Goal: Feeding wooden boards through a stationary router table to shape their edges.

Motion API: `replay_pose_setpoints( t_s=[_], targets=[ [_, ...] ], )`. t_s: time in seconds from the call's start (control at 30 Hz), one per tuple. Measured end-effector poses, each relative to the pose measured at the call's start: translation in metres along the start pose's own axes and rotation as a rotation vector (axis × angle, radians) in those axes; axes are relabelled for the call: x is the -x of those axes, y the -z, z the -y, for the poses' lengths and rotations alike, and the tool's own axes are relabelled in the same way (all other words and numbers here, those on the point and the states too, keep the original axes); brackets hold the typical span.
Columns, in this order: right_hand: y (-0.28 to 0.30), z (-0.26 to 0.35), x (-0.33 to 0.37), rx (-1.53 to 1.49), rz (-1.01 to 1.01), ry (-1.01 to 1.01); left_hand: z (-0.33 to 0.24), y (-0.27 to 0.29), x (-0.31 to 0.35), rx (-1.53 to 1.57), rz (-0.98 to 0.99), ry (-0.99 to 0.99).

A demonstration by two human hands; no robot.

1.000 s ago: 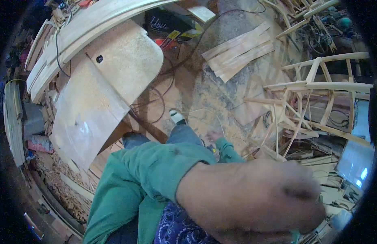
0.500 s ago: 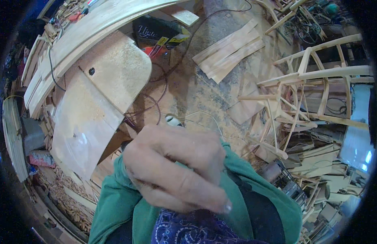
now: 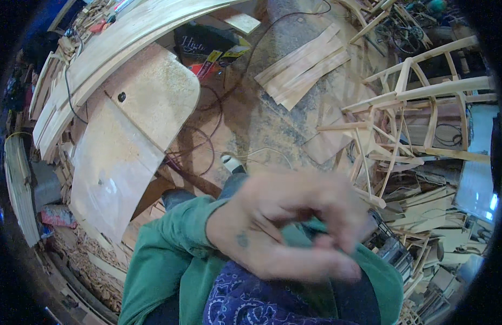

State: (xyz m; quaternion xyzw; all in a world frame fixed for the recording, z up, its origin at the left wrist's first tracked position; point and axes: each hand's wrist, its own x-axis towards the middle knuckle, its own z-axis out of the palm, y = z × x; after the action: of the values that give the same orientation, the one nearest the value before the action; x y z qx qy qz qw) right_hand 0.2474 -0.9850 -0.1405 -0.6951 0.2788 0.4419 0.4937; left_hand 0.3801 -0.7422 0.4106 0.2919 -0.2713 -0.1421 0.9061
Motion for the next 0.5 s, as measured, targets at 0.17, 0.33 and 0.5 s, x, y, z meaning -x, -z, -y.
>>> replay_pose_setpoints(
  t_s=[0.17, 0.33, 0.5],
  targets=[
    [0.012, 0.017, 0.046, -0.229, 0.064, 0.032, 0.013, -0.012, -0.024, -0.006, 0.262, -0.068],
    [0.010, 0.031, 0.049, -0.191, -0.009, -0.063, -0.001, -0.018, -0.018, -0.033, 0.403, -0.071],
    [0.016, 0.042, 0.042, -0.064, 0.056, -0.080, -0.010, -0.016, -0.016, -0.054, 0.411, -0.115]
  ],
)
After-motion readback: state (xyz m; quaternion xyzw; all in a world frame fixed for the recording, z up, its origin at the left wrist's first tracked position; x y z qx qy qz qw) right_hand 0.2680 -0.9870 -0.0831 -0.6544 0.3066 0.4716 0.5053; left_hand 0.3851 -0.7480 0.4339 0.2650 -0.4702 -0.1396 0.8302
